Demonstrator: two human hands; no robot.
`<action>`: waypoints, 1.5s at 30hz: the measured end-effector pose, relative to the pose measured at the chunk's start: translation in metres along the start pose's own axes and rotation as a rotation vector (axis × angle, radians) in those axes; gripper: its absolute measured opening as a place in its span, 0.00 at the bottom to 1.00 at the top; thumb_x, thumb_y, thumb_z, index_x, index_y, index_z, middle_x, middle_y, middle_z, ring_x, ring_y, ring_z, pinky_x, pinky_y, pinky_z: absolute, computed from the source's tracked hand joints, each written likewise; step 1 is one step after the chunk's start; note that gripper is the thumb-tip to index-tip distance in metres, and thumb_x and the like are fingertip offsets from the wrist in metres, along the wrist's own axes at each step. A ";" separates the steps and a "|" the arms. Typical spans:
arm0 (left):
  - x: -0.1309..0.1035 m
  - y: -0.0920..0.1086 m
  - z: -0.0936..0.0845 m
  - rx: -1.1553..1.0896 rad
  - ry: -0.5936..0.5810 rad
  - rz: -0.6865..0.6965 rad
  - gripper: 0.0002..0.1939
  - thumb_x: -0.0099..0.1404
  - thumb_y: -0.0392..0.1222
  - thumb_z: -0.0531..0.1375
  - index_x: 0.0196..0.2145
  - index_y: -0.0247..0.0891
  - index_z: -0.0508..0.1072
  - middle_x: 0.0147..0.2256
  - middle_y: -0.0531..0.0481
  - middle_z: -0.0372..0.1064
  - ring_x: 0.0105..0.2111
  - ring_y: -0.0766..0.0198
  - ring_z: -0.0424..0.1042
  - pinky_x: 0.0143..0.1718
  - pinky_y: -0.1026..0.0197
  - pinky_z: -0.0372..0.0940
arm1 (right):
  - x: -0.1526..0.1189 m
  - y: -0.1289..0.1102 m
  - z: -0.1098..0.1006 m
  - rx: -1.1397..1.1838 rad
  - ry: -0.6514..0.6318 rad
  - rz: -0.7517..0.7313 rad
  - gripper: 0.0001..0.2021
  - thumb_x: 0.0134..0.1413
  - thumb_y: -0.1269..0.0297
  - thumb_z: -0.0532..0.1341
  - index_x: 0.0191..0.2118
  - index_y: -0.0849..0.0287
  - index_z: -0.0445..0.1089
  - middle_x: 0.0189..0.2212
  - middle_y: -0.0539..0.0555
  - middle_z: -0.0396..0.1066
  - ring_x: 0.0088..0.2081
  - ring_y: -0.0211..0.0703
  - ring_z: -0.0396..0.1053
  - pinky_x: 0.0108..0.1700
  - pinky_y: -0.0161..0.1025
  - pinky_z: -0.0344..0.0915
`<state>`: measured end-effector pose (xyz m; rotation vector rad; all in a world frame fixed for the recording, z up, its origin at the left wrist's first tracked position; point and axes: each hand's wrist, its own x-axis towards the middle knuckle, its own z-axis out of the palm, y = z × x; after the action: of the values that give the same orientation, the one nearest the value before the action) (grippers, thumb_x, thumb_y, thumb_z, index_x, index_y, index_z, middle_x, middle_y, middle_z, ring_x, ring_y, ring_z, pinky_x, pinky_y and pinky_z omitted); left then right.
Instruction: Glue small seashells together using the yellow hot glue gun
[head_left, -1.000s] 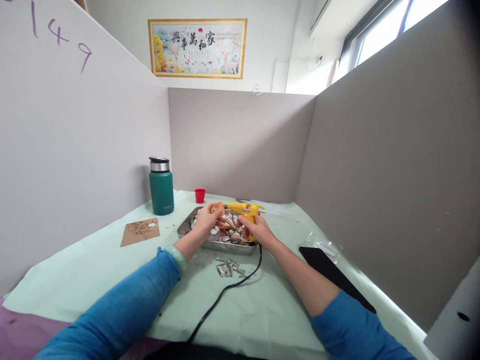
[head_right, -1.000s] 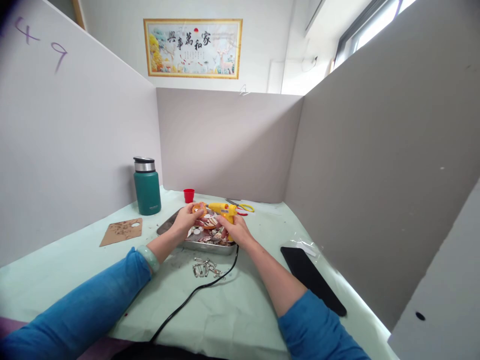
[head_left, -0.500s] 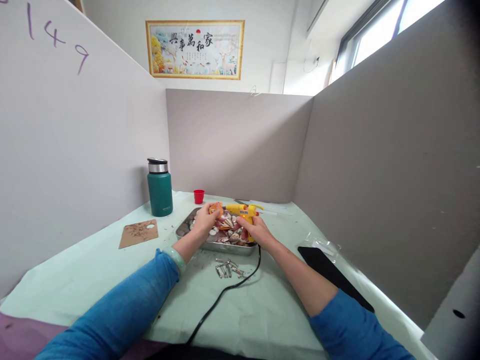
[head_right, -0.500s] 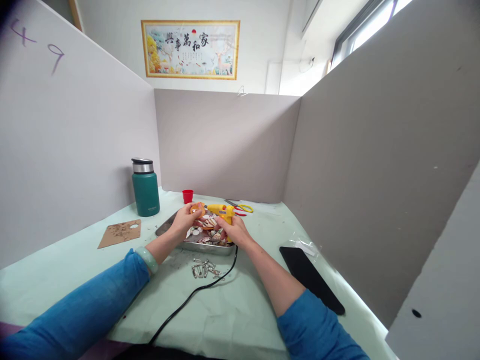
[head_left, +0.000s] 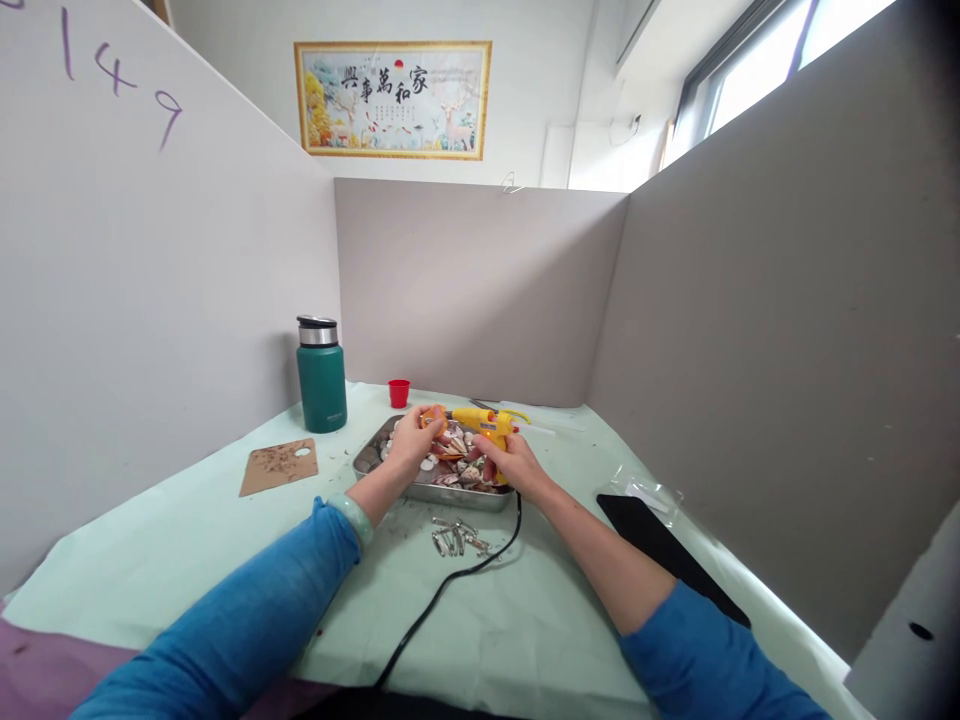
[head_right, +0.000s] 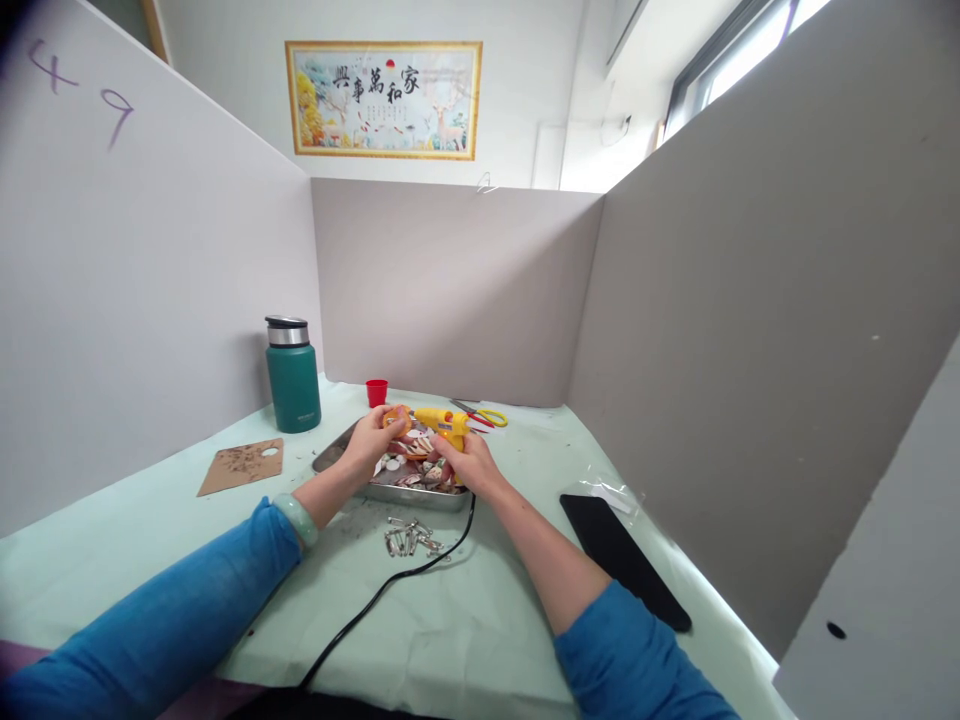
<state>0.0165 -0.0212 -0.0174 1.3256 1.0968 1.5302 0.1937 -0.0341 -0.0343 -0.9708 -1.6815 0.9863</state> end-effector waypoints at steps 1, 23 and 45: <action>0.000 -0.001 0.000 0.000 -0.001 0.006 0.10 0.59 0.32 0.58 0.40 0.34 0.66 0.32 0.49 0.69 0.23 0.66 0.72 0.21 0.65 0.66 | 0.000 0.000 0.000 -0.007 -0.001 0.003 0.22 0.50 0.45 0.60 0.29 0.64 0.73 0.12 0.49 0.65 0.15 0.33 0.61 0.20 0.30 0.59; 0.000 -0.002 -0.002 -0.034 -0.069 -0.030 0.09 0.56 0.35 0.62 0.37 0.32 0.71 0.31 0.48 0.71 0.22 0.67 0.71 0.20 0.66 0.67 | -0.001 -0.002 0.002 -0.013 -0.019 0.004 0.22 0.50 0.45 0.60 0.28 0.63 0.72 0.15 0.50 0.68 0.15 0.32 0.61 0.20 0.31 0.59; 0.000 -0.001 -0.004 -0.116 -0.059 -0.069 0.06 0.55 0.36 0.65 0.29 0.32 0.70 0.24 0.52 0.67 0.21 0.67 0.70 0.21 0.66 0.67 | 0.003 0.006 0.000 -0.045 -0.012 -0.003 0.25 0.52 0.43 0.58 0.25 0.64 0.74 0.11 0.50 0.65 0.15 0.33 0.61 0.21 0.31 0.58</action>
<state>0.0121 -0.0214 -0.0183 1.2336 0.9919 1.4724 0.1940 -0.0293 -0.0389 -0.9938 -1.7211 0.9574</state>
